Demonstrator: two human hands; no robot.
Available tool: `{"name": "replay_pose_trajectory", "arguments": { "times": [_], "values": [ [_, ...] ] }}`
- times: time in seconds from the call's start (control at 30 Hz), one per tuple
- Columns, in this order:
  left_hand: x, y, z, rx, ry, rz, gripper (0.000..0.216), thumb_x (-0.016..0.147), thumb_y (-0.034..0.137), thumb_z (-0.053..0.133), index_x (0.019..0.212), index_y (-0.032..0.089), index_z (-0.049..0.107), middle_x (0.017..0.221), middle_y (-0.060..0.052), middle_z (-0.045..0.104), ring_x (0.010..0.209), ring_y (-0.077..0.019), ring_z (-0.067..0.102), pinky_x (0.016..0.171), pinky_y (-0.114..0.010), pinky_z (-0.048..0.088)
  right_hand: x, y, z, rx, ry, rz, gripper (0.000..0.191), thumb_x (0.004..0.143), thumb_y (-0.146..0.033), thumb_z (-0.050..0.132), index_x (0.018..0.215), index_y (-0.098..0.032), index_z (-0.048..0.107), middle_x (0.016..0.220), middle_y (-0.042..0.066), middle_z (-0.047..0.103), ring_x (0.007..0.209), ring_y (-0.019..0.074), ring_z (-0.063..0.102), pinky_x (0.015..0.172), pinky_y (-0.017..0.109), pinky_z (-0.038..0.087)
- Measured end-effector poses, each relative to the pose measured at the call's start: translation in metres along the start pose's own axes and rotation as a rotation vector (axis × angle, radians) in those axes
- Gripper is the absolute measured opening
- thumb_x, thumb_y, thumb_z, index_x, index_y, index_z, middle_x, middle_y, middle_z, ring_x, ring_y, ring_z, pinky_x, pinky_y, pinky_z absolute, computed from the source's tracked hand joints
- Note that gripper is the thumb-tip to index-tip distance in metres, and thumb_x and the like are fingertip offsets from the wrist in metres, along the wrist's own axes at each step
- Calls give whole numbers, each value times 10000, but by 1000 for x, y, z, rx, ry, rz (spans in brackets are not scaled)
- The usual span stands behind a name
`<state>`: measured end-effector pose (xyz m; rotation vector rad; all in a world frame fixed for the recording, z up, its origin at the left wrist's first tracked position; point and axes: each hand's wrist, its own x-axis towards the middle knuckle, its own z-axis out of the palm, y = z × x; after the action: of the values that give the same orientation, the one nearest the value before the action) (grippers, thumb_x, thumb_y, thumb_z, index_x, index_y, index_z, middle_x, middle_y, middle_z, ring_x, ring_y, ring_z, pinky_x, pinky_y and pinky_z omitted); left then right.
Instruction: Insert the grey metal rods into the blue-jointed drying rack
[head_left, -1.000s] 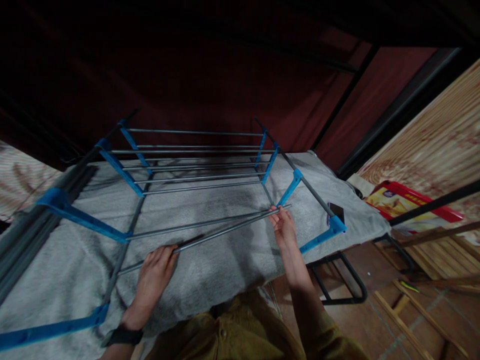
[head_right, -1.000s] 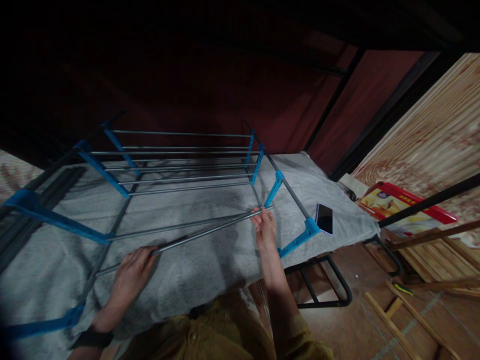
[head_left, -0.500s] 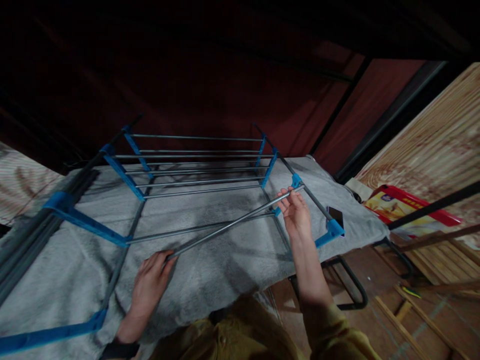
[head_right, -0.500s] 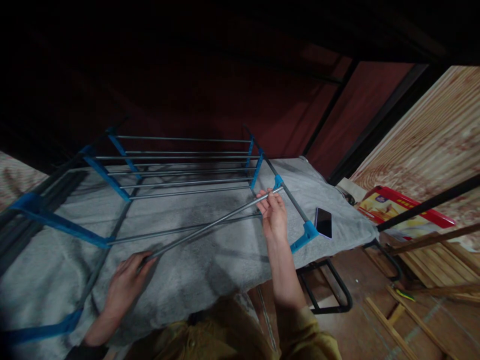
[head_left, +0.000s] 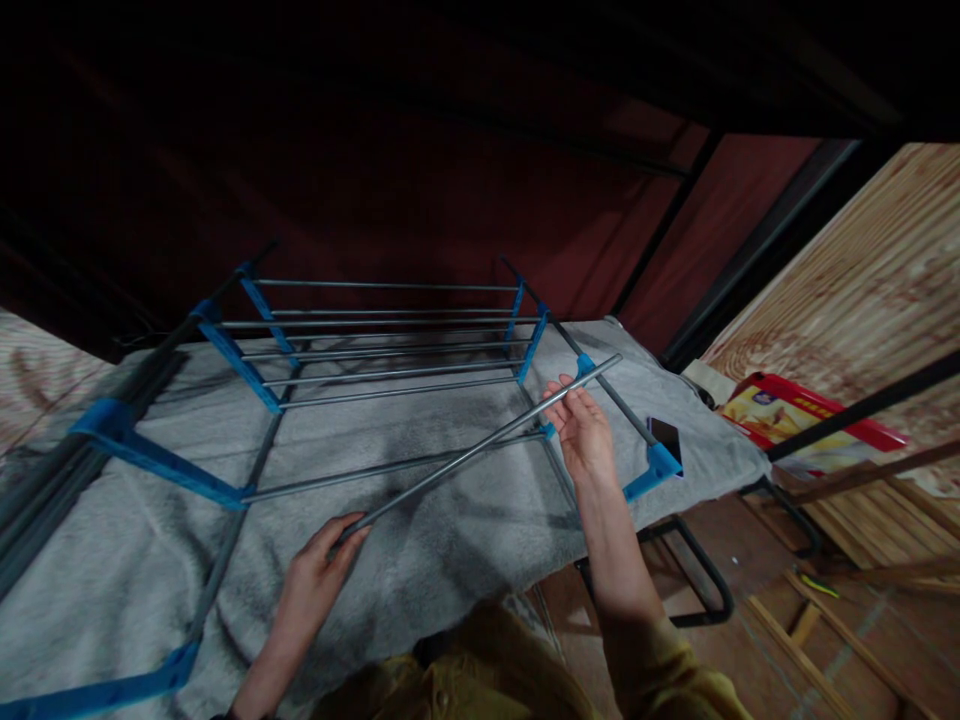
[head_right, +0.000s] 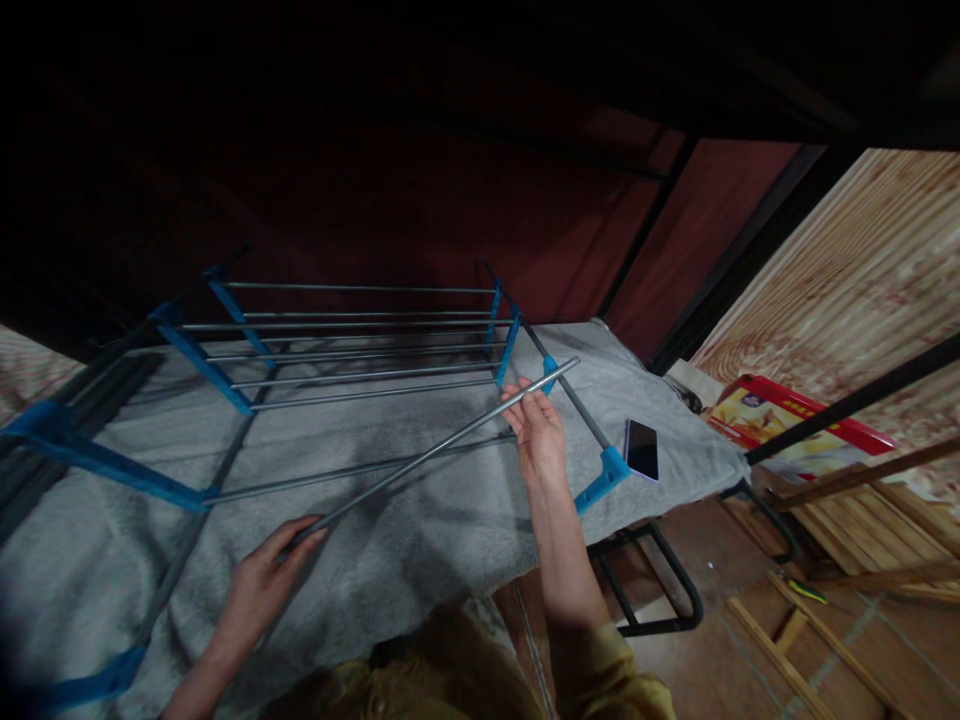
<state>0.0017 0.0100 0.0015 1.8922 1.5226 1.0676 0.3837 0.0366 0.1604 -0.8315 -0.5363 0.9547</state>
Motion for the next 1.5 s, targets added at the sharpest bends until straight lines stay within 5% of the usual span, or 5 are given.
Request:
{"name": "replay_pose_trajectory", "arguments": {
  "times": [0.33, 0.73, 1.03, 1.5],
  "values": [
    [1, 23, 8, -83, -37, -82, 422, 797, 606, 643, 971, 236, 748, 928, -49, 790, 824, -234, 737, 719, -301, 589, -3, 1, 2, -23, -9, 26, 229, 810, -282, 770, 1024, -215, 723, 998, 40, 770, 885, 149, 723, 811, 270, 595],
    [2, 42, 17, -101, -88, -132, 482, 792, 647, 618, 979, 224, 755, 981, -77, 793, 860, -264, 743, 757, -352, 590, -9, 6, 2, -36, -39, 35, 245, 788, -277, 791, 1019, -218, 734, 987, 37, 777, 865, 148, 720, 811, 279, 593],
    [-1, 29, 17, -153, -97, -139, 506, 747, 658, 669, 1013, 234, 737, 1020, -81, 783, 977, -280, 733, 893, -400, 577, -4, 1, 0, -45, -12, 15, 221, 786, -269, 793, 993, -221, 734, 962, 27, 769, 834, 133, 712, 760, 243, 578],
    [-5, 31, 13, -313, -108, -259, 563, 644, 728, 732, 883, 218, 722, 809, -62, 740, 781, -239, 691, 669, -321, 556, 2, -4, 0, -59, -3, 1, 209, 795, -263, 768, 997, -221, 736, 954, 27, 773, 830, 140, 710, 790, 269, 582]
  ]
}}
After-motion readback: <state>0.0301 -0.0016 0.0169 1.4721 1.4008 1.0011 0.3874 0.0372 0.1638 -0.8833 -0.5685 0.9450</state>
